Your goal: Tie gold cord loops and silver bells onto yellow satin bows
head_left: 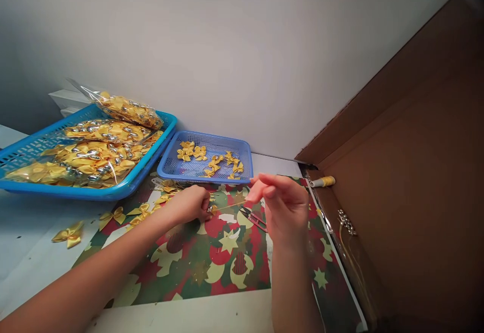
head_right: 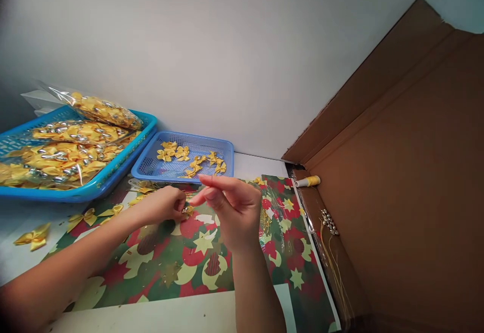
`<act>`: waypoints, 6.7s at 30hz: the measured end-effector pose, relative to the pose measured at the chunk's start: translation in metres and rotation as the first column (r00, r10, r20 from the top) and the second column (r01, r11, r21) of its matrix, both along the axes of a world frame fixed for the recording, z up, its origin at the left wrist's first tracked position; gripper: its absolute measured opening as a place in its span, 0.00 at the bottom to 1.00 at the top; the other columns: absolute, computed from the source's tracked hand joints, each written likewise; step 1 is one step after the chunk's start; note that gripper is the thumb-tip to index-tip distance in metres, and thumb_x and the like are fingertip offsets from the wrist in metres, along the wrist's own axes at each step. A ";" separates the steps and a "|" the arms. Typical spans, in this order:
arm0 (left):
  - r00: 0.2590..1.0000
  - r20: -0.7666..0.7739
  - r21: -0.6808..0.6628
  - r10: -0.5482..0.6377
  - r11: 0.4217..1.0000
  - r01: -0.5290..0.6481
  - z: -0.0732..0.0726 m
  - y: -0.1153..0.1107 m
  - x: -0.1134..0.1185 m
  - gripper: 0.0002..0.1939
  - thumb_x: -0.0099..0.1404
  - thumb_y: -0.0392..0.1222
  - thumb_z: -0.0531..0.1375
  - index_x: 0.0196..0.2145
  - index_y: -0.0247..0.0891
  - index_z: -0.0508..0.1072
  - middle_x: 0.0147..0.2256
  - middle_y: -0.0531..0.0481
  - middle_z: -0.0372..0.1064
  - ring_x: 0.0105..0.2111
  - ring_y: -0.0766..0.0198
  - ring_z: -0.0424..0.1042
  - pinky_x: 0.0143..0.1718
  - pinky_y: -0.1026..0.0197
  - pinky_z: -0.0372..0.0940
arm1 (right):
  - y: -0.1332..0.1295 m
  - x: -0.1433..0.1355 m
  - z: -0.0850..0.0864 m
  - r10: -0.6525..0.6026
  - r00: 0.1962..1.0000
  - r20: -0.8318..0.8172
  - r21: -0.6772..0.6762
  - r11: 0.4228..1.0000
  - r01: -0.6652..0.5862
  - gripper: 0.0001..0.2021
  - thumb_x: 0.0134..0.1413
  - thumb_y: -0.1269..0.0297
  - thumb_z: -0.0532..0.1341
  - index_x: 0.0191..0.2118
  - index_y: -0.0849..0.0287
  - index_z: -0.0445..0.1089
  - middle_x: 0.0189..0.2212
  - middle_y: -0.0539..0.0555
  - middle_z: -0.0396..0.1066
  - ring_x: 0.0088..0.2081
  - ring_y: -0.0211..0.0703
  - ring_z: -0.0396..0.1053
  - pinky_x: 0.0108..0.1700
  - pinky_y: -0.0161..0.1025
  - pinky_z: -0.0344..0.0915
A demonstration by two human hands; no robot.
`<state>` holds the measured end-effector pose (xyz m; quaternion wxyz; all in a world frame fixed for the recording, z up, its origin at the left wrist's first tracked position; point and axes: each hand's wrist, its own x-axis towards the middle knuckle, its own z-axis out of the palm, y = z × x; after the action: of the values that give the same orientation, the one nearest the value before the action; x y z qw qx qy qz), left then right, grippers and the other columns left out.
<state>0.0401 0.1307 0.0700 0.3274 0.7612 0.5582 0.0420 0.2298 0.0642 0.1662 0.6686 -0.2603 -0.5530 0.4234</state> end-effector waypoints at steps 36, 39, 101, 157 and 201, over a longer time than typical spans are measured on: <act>0.419 0.862 -0.207 0.286 0.953 -0.223 0.077 -0.035 -0.007 0.11 0.50 0.41 0.72 0.23 0.39 0.74 0.20 0.55 0.72 0.20 0.69 0.68 0.23 0.67 0.66 | -0.002 -0.039 -0.019 -0.067 0.942 0.330 -0.117 0.987 0.111 0.10 0.50 0.74 0.55 0.30 0.52 0.53 0.18 0.38 0.47 0.17 0.30 0.45 0.19 0.28 0.47; 0.411 0.865 -0.214 0.287 0.953 -0.215 0.077 -0.035 -0.008 0.11 0.49 0.41 0.73 0.23 0.39 0.74 0.21 0.55 0.73 0.20 0.69 0.69 0.23 0.68 0.66 | -0.002 -0.040 -0.018 -0.063 0.939 0.338 -0.130 0.985 0.113 0.10 0.50 0.74 0.56 0.30 0.52 0.52 0.18 0.38 0.47 0.18 0.30 0.45 0.19 0.29 0.46; 0.641 0.614 0.789 -0.460 0.382 -0.481 0.053 -0.055 -0.005 0.11 0.57 0.27 0.70 0.35 0.40 0.80 0.32 0.52 0.83 0.29 0.61 0.81 0.30 0.63 0.76 | -0.001 -0.068 -0.064 -0.474 0.850 0.231 0.498 0.808 0.315 0.12 0.60 0.78 0.50 0.40 0.52 0.49 0.27 0.47 0.53 0.30 0.41 0.56 0.33 0.39 0.56; 0.754 0.481 0.815 -0.449 0.546 -0.194 0.074 -0.043 -0.009 0.06 0.66 0.32 0.63 0.33 0.41 0.75 0.27 0.55 0.80 0.24 0.66 0.80 0.26 0.71 0.74 | 0.029 -0.004 -0.023 -0.132 0.804 0.580 0.207 0.978 0.011 0.10 0.58 0.53 0.68 0.33 0.53 0.76 0.31 0.51 0.79 0.35 0.45 0.74 0.44 0.46 0.64; 0.731 0.481 0.819 -0.484 0.545 -0.178 0.059 -0.017 -0.010 0.07 0.66 0.32 0.63 0.33 0.41 0.78 0.28 0.50 0.80 0.27 0.62 0.80 0.30 0.65 0.74 | 0.041 -0.019 -0.041 -0.024 0.942 0.334 -0.238 0.965 0.109 0.04 0.51 0.62 0.67 0.30 0.57 0.77 0.30 0.52 0.78 0.33 0.43 0.74 0.38 0.40 0.71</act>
<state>0.0303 0.1134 0.1285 0.1092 0.8036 0.2411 0.5332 0.2112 0.1048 0.1254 0.5424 -0.4291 -0.5890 0.4181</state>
